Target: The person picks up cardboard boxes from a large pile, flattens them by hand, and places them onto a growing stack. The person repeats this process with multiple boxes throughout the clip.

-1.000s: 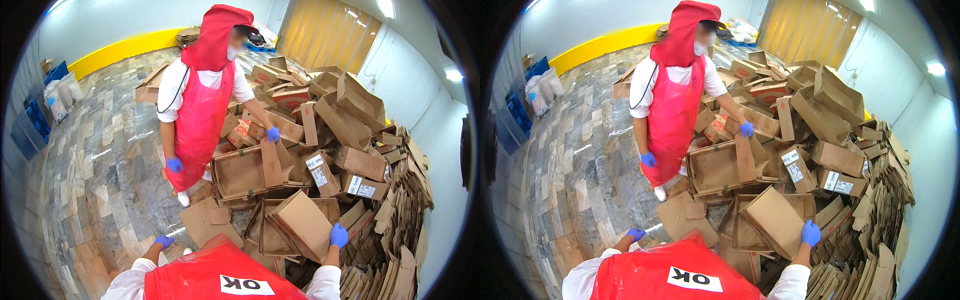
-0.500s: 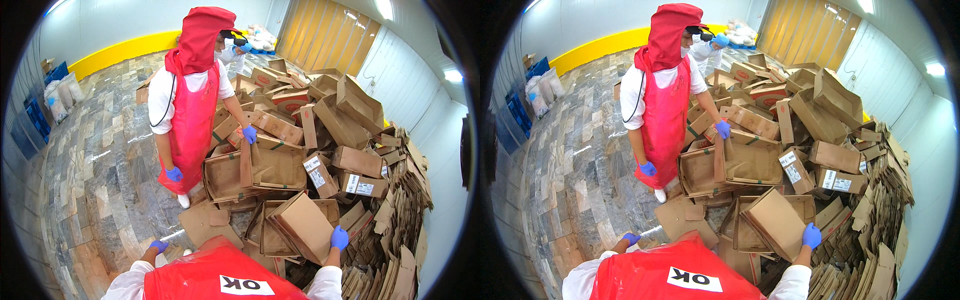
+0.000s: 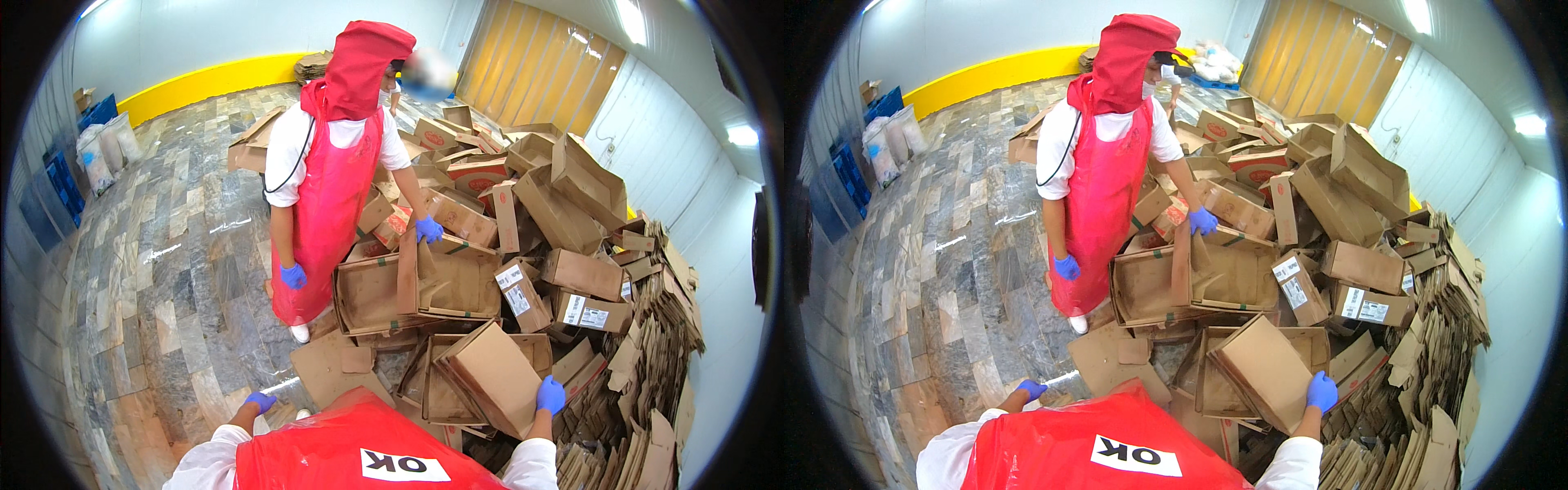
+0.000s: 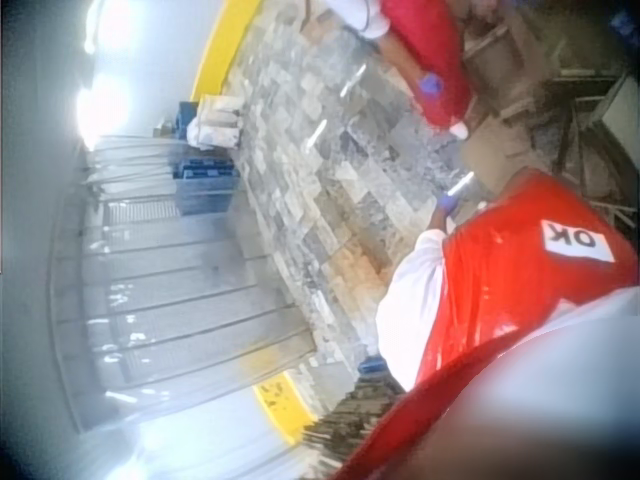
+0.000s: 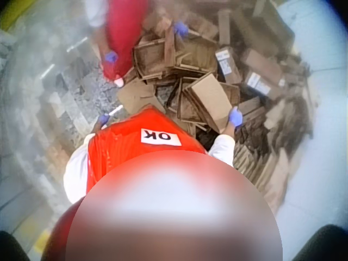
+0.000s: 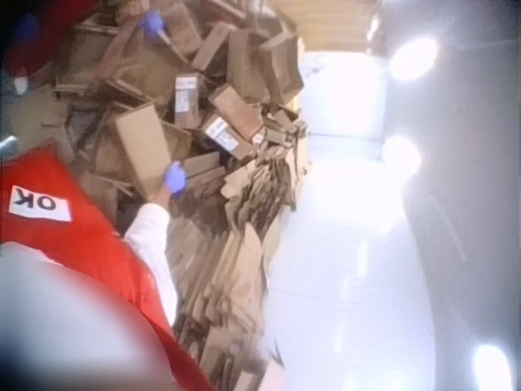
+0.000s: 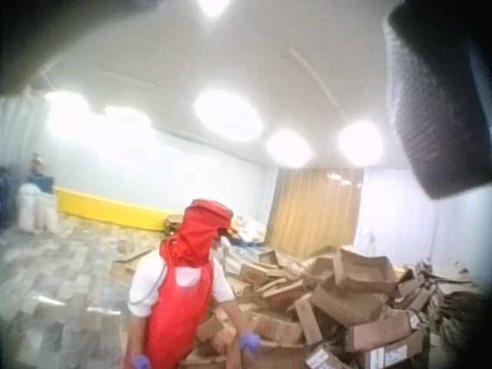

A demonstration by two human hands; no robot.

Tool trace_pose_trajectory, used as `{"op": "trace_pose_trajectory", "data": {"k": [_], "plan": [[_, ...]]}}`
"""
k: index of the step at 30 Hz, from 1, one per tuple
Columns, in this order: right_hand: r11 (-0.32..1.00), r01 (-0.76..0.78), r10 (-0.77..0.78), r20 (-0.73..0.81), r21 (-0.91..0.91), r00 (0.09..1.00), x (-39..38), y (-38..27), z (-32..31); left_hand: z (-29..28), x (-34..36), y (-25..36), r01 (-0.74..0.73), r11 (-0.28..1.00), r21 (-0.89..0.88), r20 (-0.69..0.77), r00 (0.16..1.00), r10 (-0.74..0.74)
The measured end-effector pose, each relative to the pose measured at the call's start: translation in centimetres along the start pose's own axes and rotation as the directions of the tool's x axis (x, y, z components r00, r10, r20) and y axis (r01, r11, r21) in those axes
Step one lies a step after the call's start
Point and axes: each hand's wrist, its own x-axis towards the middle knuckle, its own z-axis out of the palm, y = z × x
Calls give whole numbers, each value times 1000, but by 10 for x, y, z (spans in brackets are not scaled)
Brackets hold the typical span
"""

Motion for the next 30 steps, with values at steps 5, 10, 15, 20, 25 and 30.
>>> {"op": "trace_pose_trajectory", "data": {"k": [5,10,15,20,25,30], "plan": [[1000,-7,7,-20,-1,1000,-1,3,3,-3,-6,0,-2,1000,-14,-2,1000,2],[1000,-2,2,-7,0,1000,0,-1,5,2,-3,-5,10,1000,-4,-41,999,-10],[999,-3,2,-5,-33,1000,2,5,6,-5,-8,7,23,999,-27,-7,1000,-23],[1000,-7,7,-1,-19,1000,-1,-5,0,-6,-4,12,-15,1000,9,-40,999,15],[999,2,-1,10,-32,1000,-1,0,2,-110,-74,201,-485,866,-119,-144,872,468],[999,9,-8,17,-33,1000,10,2,8,-261,-264,360,-951,300,-74,-725,258,639]]}}
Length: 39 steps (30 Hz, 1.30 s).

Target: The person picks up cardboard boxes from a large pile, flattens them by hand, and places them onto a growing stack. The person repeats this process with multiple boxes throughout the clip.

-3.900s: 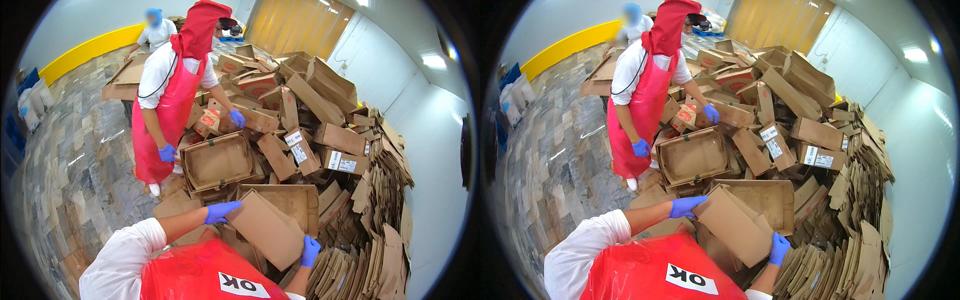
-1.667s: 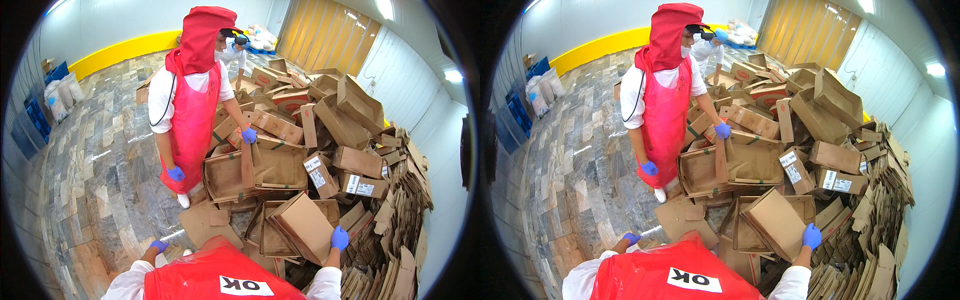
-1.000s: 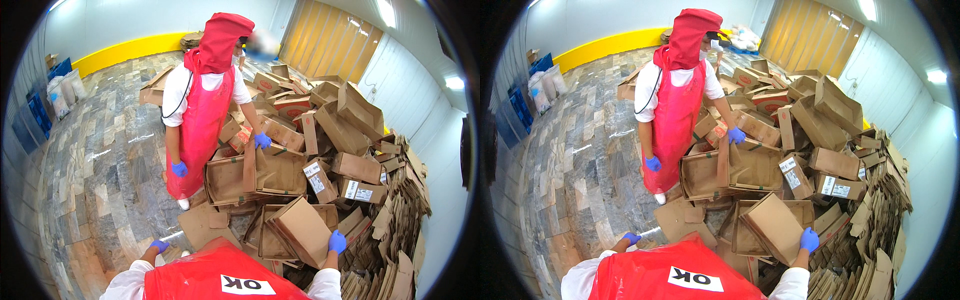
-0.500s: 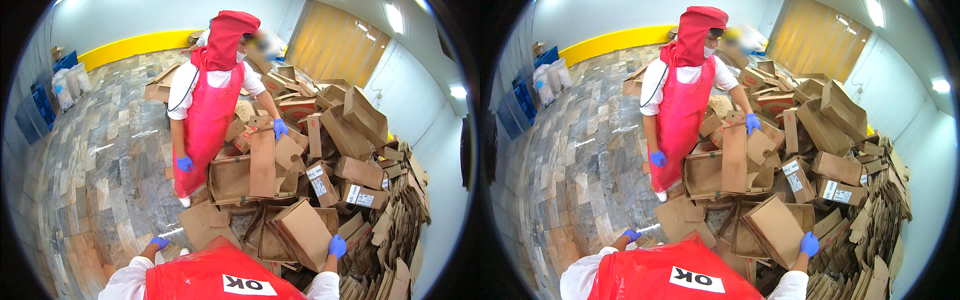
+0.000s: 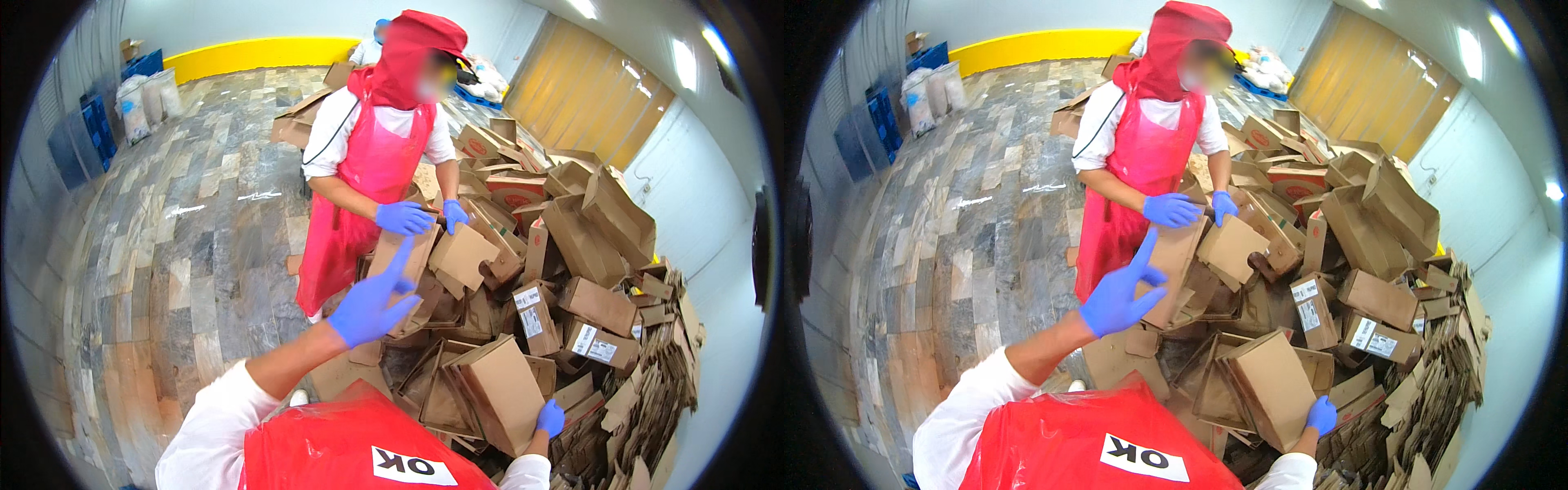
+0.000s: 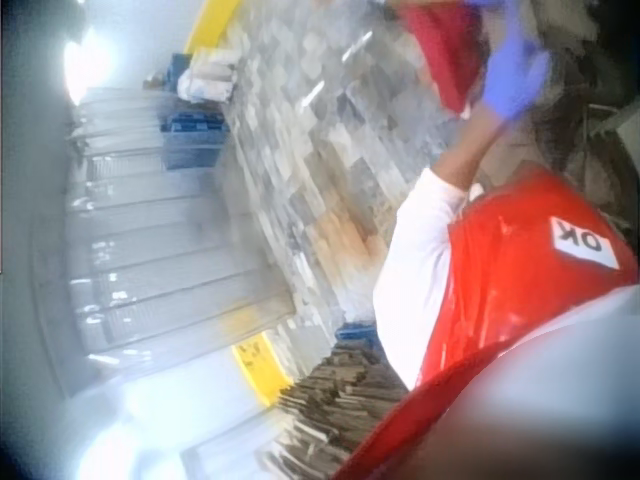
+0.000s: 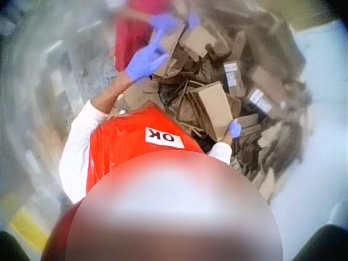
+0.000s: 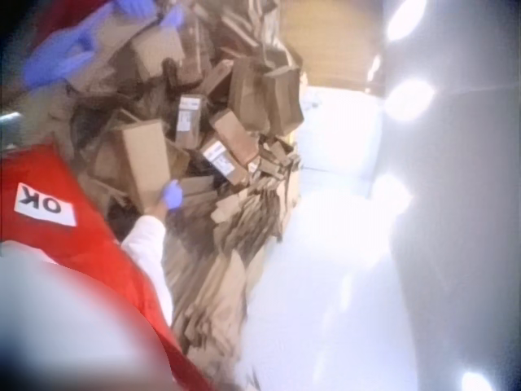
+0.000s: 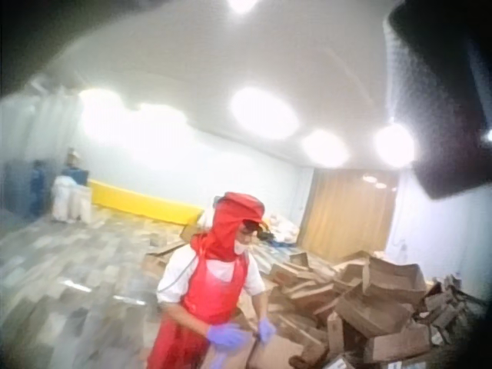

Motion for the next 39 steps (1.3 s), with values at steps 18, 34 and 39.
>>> {"op": "trace_pose_trajectory", "data": {"k": [18,34,39], "plan": [[996,-82,80,62,33,995,-6,8,-17,46,-100,-91,-22,933,359,634,739,-227],[999,-22,21,18,33,1000,4,10,-5,-16,-366,-364,666,304,681,166,265,-950],[999,-29,28,21,20,999,-1,15,-5,-30,-395,-362,741,145,655,61,139,-988]]}}
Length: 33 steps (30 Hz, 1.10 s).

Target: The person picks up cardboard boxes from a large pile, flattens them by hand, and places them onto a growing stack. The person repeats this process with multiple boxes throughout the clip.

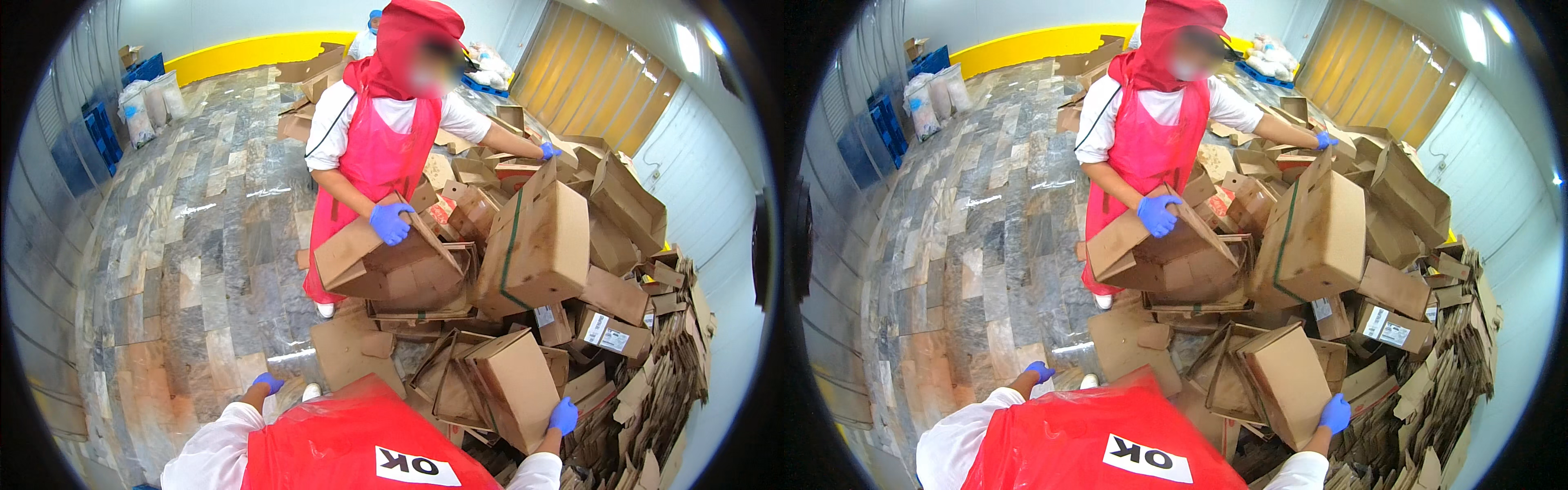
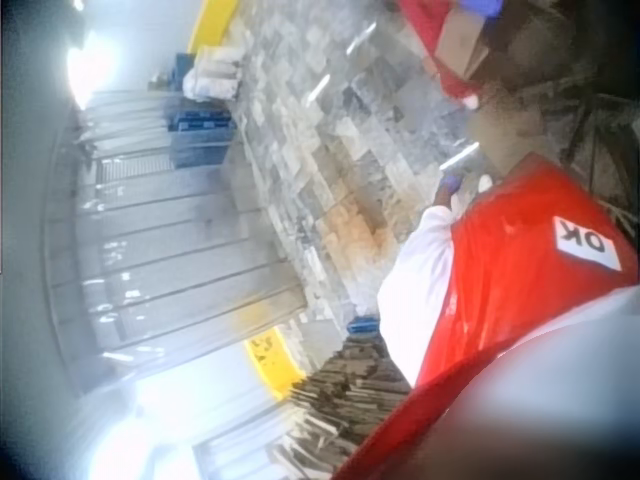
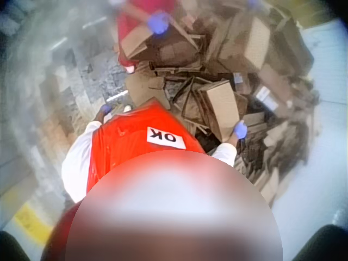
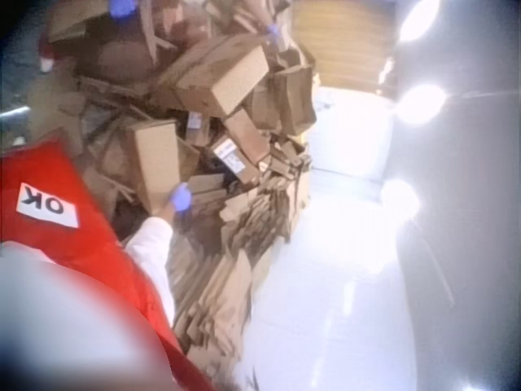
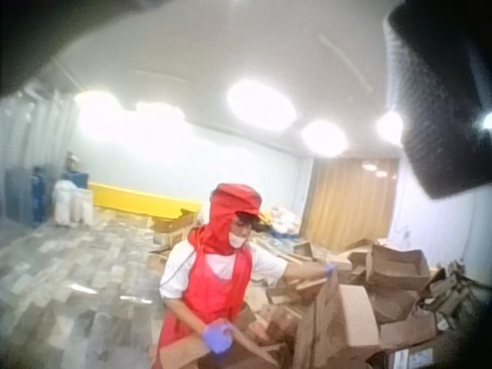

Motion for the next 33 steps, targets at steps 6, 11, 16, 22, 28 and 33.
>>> {"op": "trace_pose_trajectory", "data": {"k": [6,11,16,22,28,33], "plan": [[1000,11,-11,15,-7,1000,4,2,1,0,6,2,-58,997,-48,-60,997,55],[1000,18,-18,-9,2,1000,4,-6,4,-5,8,24,-105,991,-80,-83,992,98],[1000,16,-16,-18,-3,1000,-2,-8,-2,-12,3,35,-121,990,-71,-50,992,117],[1000,3,-2,-15,7,1000,3,3,0,-5,7,27,-145,989,-33,-81,987,142],[999,38,-38,-59,1,998,3,0,1,-1,12,18,-144,990,4,-86,986,144],[1000,5,-4,-29,23,1000,-1,-5,-6,-3,6,21,-129,992,-16,-75,989,127]]}}
